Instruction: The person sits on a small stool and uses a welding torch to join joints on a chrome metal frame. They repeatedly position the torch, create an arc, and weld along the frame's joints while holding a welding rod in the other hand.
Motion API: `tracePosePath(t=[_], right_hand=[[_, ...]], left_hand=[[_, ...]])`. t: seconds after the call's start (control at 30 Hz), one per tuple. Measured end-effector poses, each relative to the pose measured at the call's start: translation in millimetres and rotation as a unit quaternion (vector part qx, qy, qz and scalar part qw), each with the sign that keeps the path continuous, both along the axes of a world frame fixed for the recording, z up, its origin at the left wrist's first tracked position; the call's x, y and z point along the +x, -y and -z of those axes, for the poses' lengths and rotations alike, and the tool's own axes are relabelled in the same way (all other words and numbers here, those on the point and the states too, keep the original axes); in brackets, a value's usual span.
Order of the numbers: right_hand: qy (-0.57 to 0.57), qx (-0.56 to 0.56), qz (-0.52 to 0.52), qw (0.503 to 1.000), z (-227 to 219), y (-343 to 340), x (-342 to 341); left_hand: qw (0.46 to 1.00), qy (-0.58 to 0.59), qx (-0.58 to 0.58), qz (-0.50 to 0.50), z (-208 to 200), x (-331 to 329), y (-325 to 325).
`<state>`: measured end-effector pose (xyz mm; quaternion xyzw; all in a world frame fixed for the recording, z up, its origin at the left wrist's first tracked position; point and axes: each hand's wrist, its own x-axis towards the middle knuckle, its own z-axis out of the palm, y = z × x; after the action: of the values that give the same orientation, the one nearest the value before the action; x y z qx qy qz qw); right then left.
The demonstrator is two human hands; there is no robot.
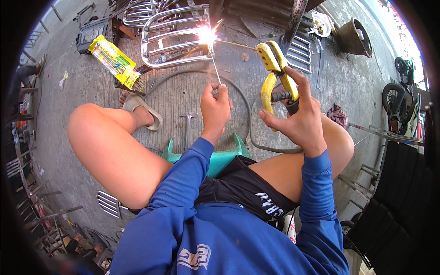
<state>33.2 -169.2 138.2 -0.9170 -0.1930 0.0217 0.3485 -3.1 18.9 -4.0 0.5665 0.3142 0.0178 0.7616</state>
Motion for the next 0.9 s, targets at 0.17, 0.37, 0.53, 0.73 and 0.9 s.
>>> tracePosePath(t=[0.17, 0.37, 0.53, 0.73, 0.9], right_hand=[[0.007, -0.002, 0.004, 1.0, 0.4, -0.6, 0.4], [0.024, -0.006, -0.002, 1.0, 0.7, -2.1, 1.7], [-0.011, 0.002, 0.005, 1.0, -1.4, -3.8, 1.4], [-0.032, 0.011, 0.009, 0.999, -3.1, -5.8, 2.3], [-0.033, 0.01, 0.013, 0.999, -3.8, -7.4, 3.2]], left_hand=[[1.0, -0.009, 0.008, 0.002, -1.3, 0.0, -1.4], [1.0, -0.01, -0.018, -0.001, -5.9, 0.0, -1.7], [1.0, -0.016, -0.004, 0.0, -9.1, 0.0, -2.0], [1.0, -0.008, 0.001, 0.0, -5.8, -0.3, -1.7], [1.0, -0.01, -0.001, 0.0, -2.6, -0.7, -1.4]])
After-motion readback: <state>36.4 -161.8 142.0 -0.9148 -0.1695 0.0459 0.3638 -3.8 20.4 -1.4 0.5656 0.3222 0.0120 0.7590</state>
